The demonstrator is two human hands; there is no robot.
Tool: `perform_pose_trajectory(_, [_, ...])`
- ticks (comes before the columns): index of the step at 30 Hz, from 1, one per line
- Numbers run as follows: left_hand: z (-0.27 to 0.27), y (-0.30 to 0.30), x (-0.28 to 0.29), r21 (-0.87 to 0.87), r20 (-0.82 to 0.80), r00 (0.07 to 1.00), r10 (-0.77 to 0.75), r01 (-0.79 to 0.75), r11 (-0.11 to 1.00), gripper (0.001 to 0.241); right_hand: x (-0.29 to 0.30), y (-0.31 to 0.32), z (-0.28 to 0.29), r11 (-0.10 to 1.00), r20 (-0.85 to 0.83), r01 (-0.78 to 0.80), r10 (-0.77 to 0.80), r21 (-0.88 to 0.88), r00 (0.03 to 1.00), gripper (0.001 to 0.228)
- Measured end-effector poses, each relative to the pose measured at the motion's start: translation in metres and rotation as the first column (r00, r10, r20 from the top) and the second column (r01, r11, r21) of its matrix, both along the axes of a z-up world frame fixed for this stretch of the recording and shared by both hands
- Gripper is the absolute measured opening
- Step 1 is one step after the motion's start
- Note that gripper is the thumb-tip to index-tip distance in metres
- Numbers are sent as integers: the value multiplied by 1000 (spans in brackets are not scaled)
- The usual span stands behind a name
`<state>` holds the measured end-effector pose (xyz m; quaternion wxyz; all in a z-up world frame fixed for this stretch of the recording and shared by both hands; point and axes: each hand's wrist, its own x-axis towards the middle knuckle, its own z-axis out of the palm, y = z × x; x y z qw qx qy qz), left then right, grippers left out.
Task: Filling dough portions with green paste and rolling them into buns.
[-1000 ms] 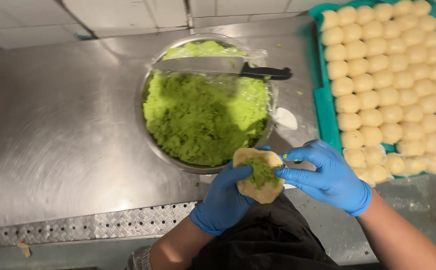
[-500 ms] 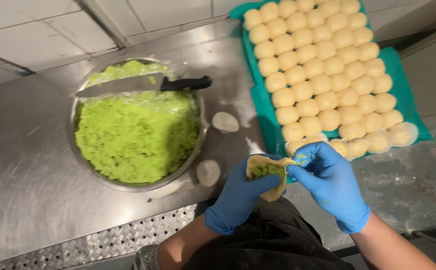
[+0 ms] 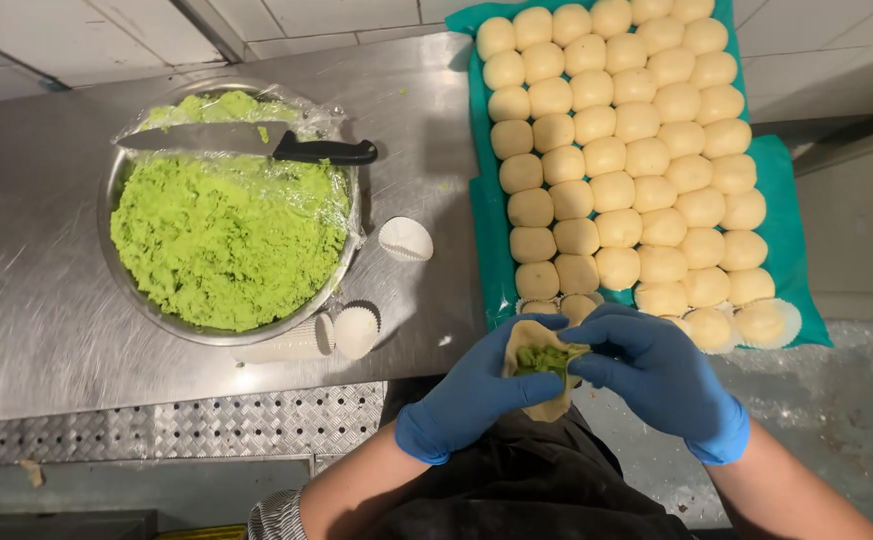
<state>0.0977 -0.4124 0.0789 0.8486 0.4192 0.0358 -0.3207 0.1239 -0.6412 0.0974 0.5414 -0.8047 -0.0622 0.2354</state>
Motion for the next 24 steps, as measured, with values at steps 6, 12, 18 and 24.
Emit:
perform_pose_trajectory(6, [-3, -11, 3, 164, 93, 995, -30, 15, 986, 32, -3, 0, 12, 994, -92, 45, -55, -98, 994, 10])
perform_pose_trajectory(12, [9, -4, 16, 373, 148, 924, -352, 277, 885, 35, 2, -22, 10, 937, 283, -318, 346, -142, 894, 18])
perform_pose_trajectory(18, [11, -1, 29, 52, 39, 867, -497, 495, 867, 55, 11, -23, 0, 971, -30, -204, 209, 123, 977, 41])
perform_pose_trajectory(24, [6, -1, 32, -220, -350, 854, -384, 324, 920, 68, 6, -36, -26, 988, -357, 63, -8, 142, 934, 9])
